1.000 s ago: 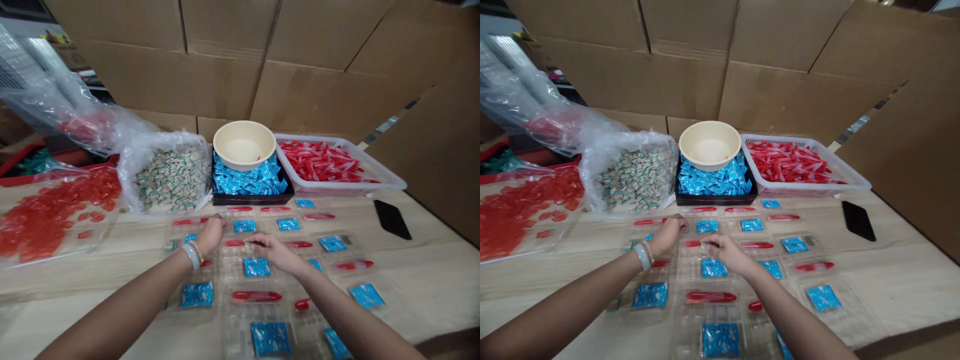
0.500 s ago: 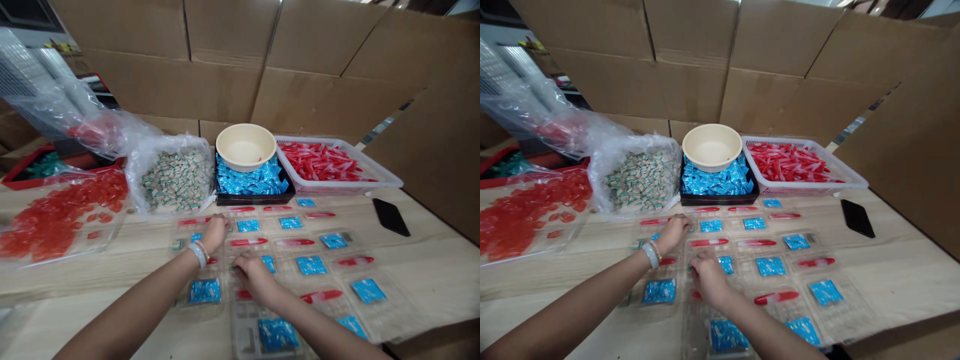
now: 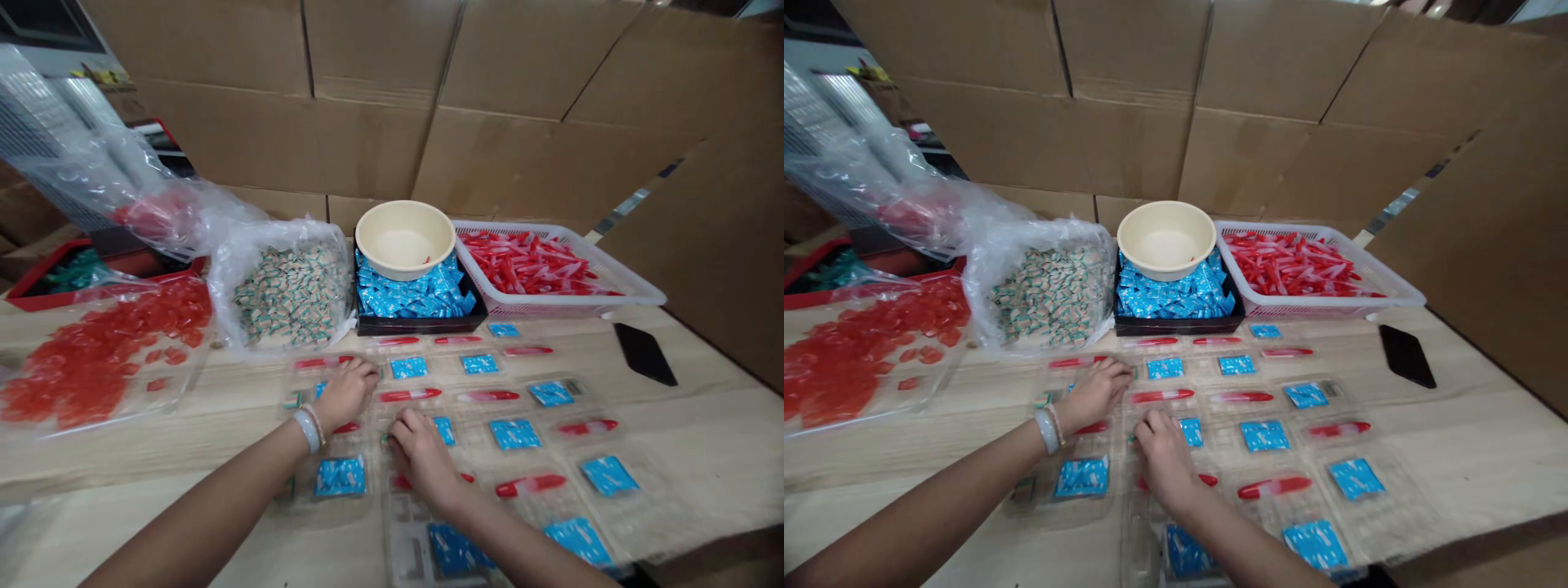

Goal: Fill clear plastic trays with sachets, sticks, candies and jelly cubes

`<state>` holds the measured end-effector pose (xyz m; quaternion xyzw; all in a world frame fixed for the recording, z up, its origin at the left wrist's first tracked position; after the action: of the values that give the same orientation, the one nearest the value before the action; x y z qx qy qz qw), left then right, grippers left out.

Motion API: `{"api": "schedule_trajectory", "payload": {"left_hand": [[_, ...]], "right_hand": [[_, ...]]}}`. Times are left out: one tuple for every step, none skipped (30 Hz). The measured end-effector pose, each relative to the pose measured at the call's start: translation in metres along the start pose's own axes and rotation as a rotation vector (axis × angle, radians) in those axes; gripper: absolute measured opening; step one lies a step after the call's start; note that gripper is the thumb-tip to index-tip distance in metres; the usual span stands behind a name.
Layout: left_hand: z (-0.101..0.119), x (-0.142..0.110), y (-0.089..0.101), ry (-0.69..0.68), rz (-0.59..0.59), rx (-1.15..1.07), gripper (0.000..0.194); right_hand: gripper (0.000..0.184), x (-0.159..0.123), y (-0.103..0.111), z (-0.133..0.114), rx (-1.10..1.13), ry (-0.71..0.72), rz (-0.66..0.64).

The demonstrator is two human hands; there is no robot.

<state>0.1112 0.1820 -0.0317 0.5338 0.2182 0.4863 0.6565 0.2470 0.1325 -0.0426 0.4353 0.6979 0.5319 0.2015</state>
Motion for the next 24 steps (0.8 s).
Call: {"api": "schedule_trajectory", "payload": {"left_hand": [[0.001, -0.001, 0.001, 0.002, -0.002, 0.013, 0.022], [0.001, -0.003, 0.002, 0.005, 0.000, 0.024, 0.023], [0.002, -0.004, 0.004, 0.008, 0.006, 0.030, 0.024], [0.003, -0.006, 0.005, 0.009, 0.013, 0.031, 0.024], [0.004, -0.008, 0.007, 0.004, 0.019, 0.024, 0.025], [0.006, -0.010, 0.009, -0.005, 0.021, 0.012, 0.025], [0.007, -0.012, 0.010, -0.017, 0.019, -0.004, 0.024], [0.009, -0.015, 0.011, -0.032, 0.013, -0.021, 0.023], [0.010, -0.017, 0.011, -0.046, 0.005, -0.040, 0.023], [0.011, -0.019, 0.010, -0.057, -0.003, -0.058, 0.022], [0.012, -0.021, 0.010, -0.062, -0.009, -0.071, 0.022], [0.012, -0.022, 0.009, -0.063, -0.016, -0.080, 0.021], [0.012, -0.023, 0.008, -0.061, -0.023, -0.086, 0.020], [0.012, -0.023, 0.007, -0.055, -0.027, -0.089, 0.020], [0.011, -0.024, 0.007, -0.046, -0.027, -0.090, 0.019], [0.011, -0.024, 0.008, -0.038, -0.023, -0.092, 0.019], [0.011, -0.025, 0.010, -0.032, -0.017, -0.096, 0.019], [0.012, -0.026, 0.012, -0.029, -0.012, -0.100, 0.019], [0.013, -0.028, 0.014, -0.030, -0.009, -0.107, 0.018], [0.015, -0.031, 0.016, -0.039, -0.013, -0.116, 0.018], [0.018, -0.034, 0.018, -0.057, -0.023, -0.128, 0.018], [0.022, -0.038, 0.019, -0.084, -0.036, -0.140, 0.018], [0.025, -0.041, 0.019, -0.116, -0.051, -0.148, 0.018], [0.029, -0.044, 0.018, -0.148, -0.068, -0.150, 0.018]], "right_hand": [[0.014, 0.000, 0.003, 0.003, 0.025, -0.016, 0.012], [0.015, 0.000, 0.007, 0.005, 0.047, -0.029, 0.015], [0.016, 0.000, 0.010, 0.006, 0.064, -0.031, 0.009], [0.016, -0.001, 0.013, 0.007, 0.075, -0.017, -0.004], [0.016, -0.002, 0.015, 0.006, 0.083, 0.014, -0.024], [0.016, -0.003, 0.016, 0.004, 0.085, 0.057, -0.046], [0.016, -0.004, 0.016, 0.003, 0.081, 0.099, -0.066], [0.016, -0.003, 0.015, 0.001, 0.071, 0.133, -0.078], [0.015, -0.002, 0.013, -0.001, 0.056, 0.154, -0.086], [0.014, -0.001, 0.010, -0.002, 0.035, 0.161, -0.092], [0.013, 0.002, 0.007, -0.003, 0.009, 0.158, -0.097], [0.012, 0.004, 0.004, -0.003, -0.020, 0.151, -0.103], [0.011, 0.007, 0.001, -0.004, -0.050, 0.146, -0.111], [0.010, 0.009, -0.001, -0.004, -0.075, 0.143, -0.121], [0.010, 0.011, -0.003, -0.005, -0.091, 0.140, -0.130], [0.009, 0.012, -0.004, -0.004, -0.095, 0.138, -0.134], [0.009, 0.012, -0.004, -0.004, -0.081, 0.133, -0.134], [0.009, 0.012, -0.003, -0.003, -0.053, 0.122, -0.128], [0.009, 0.011, -0.001, -0.001, -0.016, 0.102, -0.118], [0.010, 0.011, 0.001, 0.001, 0.022, 0.080, -0.104], [0.010, 0.010, 0.002, 0.003, 0.055, 0.060, -0.090], [0.011, 0.010, 0.003, 0.005, 0.077, 0.047, -0.078], [0.012, 0.010, 0.002, 0.007, 0.085, 0.047, -0.072], [0.013, 0.010, 0.001, 0.007, 0.081, 0.060, -0.072]]}}
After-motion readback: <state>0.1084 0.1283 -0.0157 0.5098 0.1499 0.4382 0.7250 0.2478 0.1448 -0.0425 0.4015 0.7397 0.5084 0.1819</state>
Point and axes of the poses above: each hand's wrist, its own x-axis towards the middle knuckle, its own y-axis out of the back of the hand, z = x × y, the point moved 4 cm from there along x, towards the middle knuckle, and after that the axes turned 6 degrees about z, right-handed, at the moved point
